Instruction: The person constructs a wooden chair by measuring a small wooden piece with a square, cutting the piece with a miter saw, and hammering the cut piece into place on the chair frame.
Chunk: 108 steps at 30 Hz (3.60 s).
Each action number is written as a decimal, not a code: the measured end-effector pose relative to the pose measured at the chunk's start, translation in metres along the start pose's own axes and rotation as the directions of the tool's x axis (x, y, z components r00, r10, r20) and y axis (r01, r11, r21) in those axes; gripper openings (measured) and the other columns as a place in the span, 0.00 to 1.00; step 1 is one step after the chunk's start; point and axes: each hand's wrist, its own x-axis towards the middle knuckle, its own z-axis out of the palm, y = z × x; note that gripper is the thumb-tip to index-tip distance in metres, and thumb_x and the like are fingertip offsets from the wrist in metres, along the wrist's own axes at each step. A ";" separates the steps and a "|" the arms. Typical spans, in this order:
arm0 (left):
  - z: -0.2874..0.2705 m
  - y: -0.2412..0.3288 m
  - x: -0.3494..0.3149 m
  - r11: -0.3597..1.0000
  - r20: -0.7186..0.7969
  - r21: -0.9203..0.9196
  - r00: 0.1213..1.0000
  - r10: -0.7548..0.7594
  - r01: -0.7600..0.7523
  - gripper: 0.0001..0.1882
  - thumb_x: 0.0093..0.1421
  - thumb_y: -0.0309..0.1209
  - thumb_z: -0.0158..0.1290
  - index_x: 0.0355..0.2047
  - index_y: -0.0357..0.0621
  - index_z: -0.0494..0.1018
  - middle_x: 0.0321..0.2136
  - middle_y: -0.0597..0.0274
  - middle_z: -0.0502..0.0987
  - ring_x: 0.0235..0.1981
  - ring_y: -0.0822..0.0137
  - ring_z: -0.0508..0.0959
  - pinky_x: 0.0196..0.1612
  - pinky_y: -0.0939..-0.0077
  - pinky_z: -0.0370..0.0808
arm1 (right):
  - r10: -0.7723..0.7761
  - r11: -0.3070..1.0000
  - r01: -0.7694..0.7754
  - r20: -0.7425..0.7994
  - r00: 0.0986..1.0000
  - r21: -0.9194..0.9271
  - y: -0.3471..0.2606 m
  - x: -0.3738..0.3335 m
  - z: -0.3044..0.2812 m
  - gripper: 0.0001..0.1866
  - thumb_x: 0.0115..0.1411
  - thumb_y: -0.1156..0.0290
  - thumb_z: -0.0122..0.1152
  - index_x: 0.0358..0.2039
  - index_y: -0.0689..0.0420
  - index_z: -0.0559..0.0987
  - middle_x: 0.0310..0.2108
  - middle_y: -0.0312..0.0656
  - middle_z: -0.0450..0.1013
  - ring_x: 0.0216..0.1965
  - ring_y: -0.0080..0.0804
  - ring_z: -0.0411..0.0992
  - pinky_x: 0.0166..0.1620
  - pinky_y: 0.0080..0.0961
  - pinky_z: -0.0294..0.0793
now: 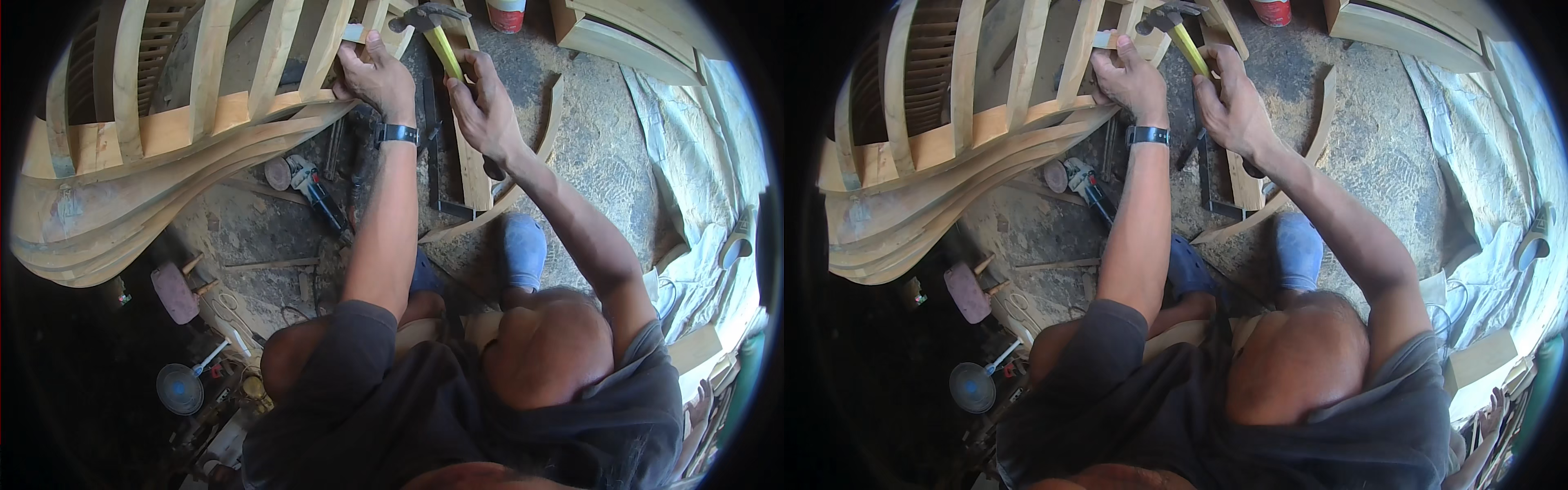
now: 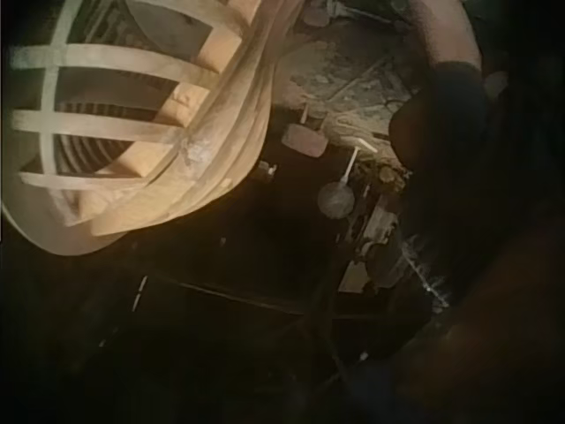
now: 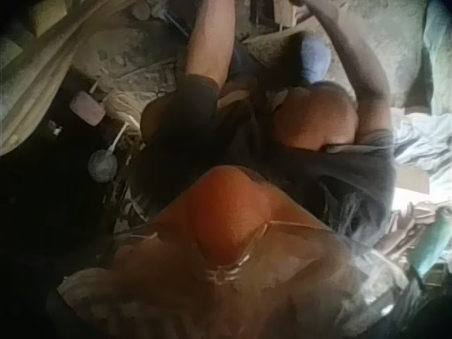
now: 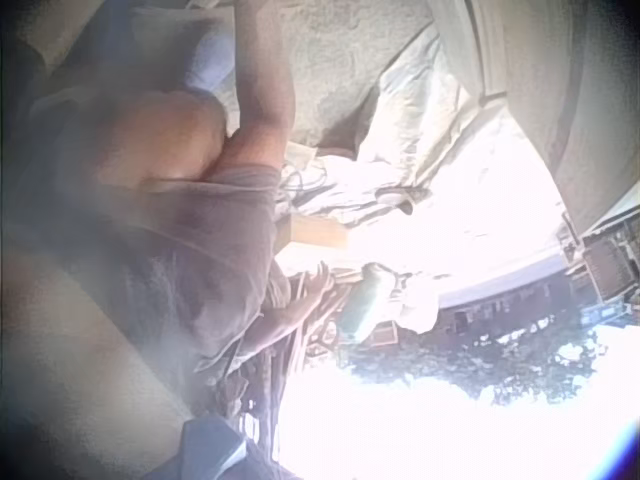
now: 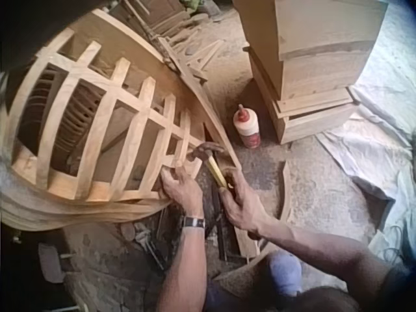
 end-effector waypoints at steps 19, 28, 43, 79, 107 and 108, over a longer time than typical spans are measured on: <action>0.002 0.007 0.002 0.995 0.019 0.103 1.000 -0.009 0.007 0.20 0.68 0.43 0.56 0.40 0.34 0.77 0.34 0.46 0.84 0.37 0.52 0.83 0.44 0.58 0.75 | -0.091 0.994 0.092 -0.038 0.995 0.051 -0.010 0.013 0.019 0.26 0.72 0.77 0.48 0.70 0.52 0.63 0.40 0.45 0.74 0.36 0.34 0.74 0.43 0.31 0.75; 0.004 0.012 0.011 0.995 0.038 0.083 0.998 0.049 -0.052 0.17 0.67 0.40 0.56 0.41 0.34 0.78 0.33 0.47 0.84 0.36 0.50 0.83 0.43 0.58 0.76 | 0.083 0.915 -0.071 -0.012 0.996 0.397 -0.026 0.024 0.021 0.27 0.76 0.72 0.46 0.73 0.49 0.58 0.37 0.37 0.71 0.21 0.14 0.65 0.21 0.14 0.64; 0.011 0.002 -0.003 0.998 -0.026 -0.050 0.999 -0.023 0.022 0.24 0.70 0.44 0.52 0.49 0.30 0.68 0.46 0.42 0.79 0.48 0.48 0.78 0.55 0.55 0.67 | -0.439 0.896 0.429 -0.087 0.894 -0.114 -0.022 0.017 0.019 0.28 0.69 0.81 0.50 0.69 0.55 0.64 0.53 0.53 0.74 0.47 0.45 0.77 0.50 0.34 0.77; 0.005 0.003 -0.005 0.995 -0.052 0.095 0.998 0.043 -0.038 0.25 0.70 0.53 0.49 0.42 0.39 0.74 0.38 0.53 0.78 0.44 0.48 0.75 0.57 0.49 0.56 | -0.384 0.901 0.360 -0.060 0.921 -0.244 -0.010 -0.004 0.019 0.31 0.70 0.84 0.47 0.73 0.60 0.57 0.59 0.56 0.70 0.40 0.29 0.76 0.44 0.22 0.76; -0.019 0.029 0.003 0.923 0.147 -0.297 0.967 -0.210 0.246 0.09 0.69 0.30 0.58 0.40 0.35 0.78 0.37 0.61 0.82 0.37 0.72 0.79 0.42 0.74 0.77 | -0.083 0.972 0.129 -0.228 0.970 0.195 0.040 -0.021 0.091 0.30 0.71 0.76 0.48 0.72 0.58 0.59 0.68 0.58 0.64 0.67 0.58 0.66 0.66 0.41 0.68; -0.021 0.033 0.003 0.922 0.154 -0.296 0.965 -0.211 0.249 0.09 0.69 0.30 0.58 0.40 0.35 0.78 0.37 0.61 0.82 0.37 0.72 0.79 0.42 0.74 0.77 | -0.085 0.970 0.130 -0.214 0.973 0.205 0.041 -0.021 0.094 0.29 0.71 0.76 0.49 0.72 0.58 0.59 0.68 0.58 0.64 0.67 0.57 0.66 0.66 0.41 0.68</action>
